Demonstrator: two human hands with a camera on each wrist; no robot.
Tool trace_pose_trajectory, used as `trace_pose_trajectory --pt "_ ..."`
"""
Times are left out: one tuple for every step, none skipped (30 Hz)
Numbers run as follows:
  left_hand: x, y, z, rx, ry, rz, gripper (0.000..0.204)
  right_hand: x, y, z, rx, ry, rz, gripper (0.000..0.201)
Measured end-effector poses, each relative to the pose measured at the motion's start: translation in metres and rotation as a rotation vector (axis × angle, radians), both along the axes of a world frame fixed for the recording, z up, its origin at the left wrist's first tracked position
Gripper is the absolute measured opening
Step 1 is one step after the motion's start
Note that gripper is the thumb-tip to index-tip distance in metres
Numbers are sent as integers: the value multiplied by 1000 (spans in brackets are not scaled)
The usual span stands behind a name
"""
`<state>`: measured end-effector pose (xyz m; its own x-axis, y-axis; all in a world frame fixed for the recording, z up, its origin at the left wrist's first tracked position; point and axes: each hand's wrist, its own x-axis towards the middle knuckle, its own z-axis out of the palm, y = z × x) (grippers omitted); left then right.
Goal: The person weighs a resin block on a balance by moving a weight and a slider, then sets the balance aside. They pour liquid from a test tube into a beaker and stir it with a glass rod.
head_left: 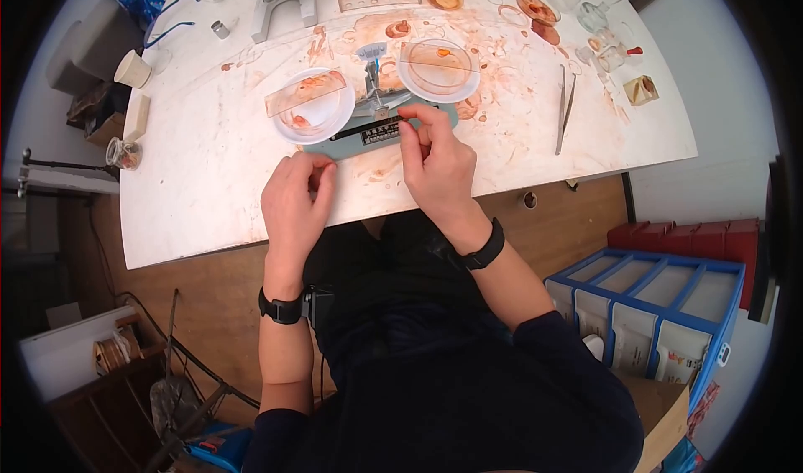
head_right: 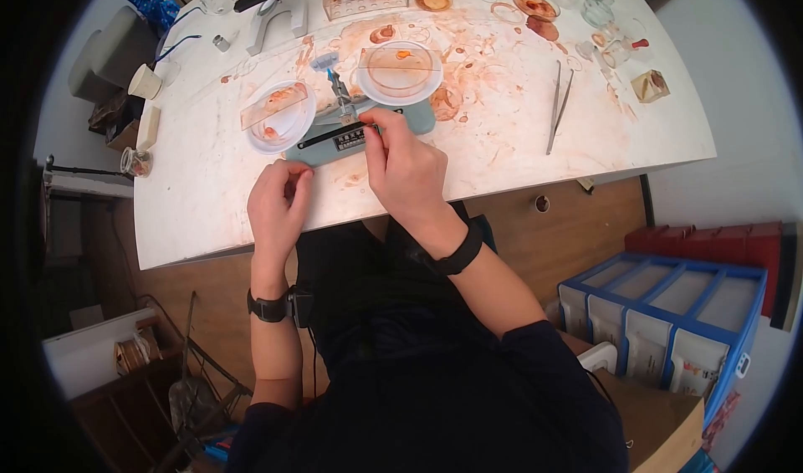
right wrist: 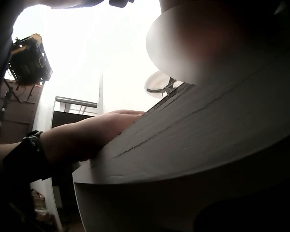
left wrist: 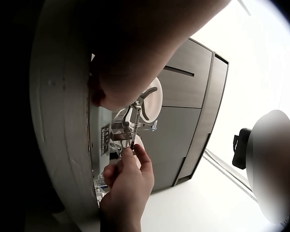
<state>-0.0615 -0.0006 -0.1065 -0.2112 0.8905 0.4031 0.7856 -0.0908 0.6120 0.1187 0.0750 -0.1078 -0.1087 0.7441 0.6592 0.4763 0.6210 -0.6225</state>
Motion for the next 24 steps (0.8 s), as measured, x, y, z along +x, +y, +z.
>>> trace_pose_trajectory --pt "0 0 0 1 -1 -2 6 0 0 0 7 4 0 17" --pt "0 0 0 -2 -4 -3 6 1 1 0 14 5 1 18" --pt "0 0 0 -4 -6 -2 6 1 1 0 22 7 3 19" --pt "0 0 0 -6 -9 -1 6 1 1 0 30 9 6 20" --pt "0 0 1 -10 -6 -4 6 2 0 0 12 36 27 18" --pt "0 0 1 -13 -2 -6 6 4 -1 -2 -6 63 48 17" --pt "0 0 2 -16 1 -7 6 7 -2 -3 -24 90 70 16" --pt "0 0 1 -10 -1 -11 6 12 -3 -5 -43 118 68 15" --pt "0 0 1 -4 -2 -15 6 17 -5 -7 -62 147 65 15" --pt "0 -1 1 0 -4 -19 6 22 -6 -8 -82 174 62 15" --pt "0 -1 0 9 4 -23 6 26 -6 -5 -117 203 50 21" --pt "0 -1 0 17 12 -28 6 31 -5 -5 -113 172 48 23" --pt "0 0 -1 25 20 -34 6 37 -4 -6 -108 142 46 25" --pt "0 0 -1 23 25 -35 6 41 -4 -6 -103 112 43 26" --pt "1 0 0 22 31 -37 6 43 -3 -8 -117 121 59 28" --pt "1 -1 0 21 37 -39 6 44 -2 -10 -130 130 76 29" --pt "1 -1 0 24 42 -41 6 45 -1 -12 -142 139 93 30" --pt "1 -1 0 28 48 -42 6 45 -2 -11 -151 144 101 30" --pt "2 -1 0 32 54 -44 6 44 -2 -8 -158 149 108 30" --pt "1 -1 1 15 59 -45 5 44 -2 -7 -165 154 116 29" --pt "1 -2 1 -3 64 -45 5 44 -2 -7 -161 152 118 29" --pt "1 -3 1 -20 68 -45 5 44 -3 -7 -157 149 121 28" --pt "1 -3 1 -15 69 -48 5 44 -3 -8 -154 147 124 28" --pt "0 -3 1 -10 70 -50 5 44 -3 -7 -151 141 126 27"
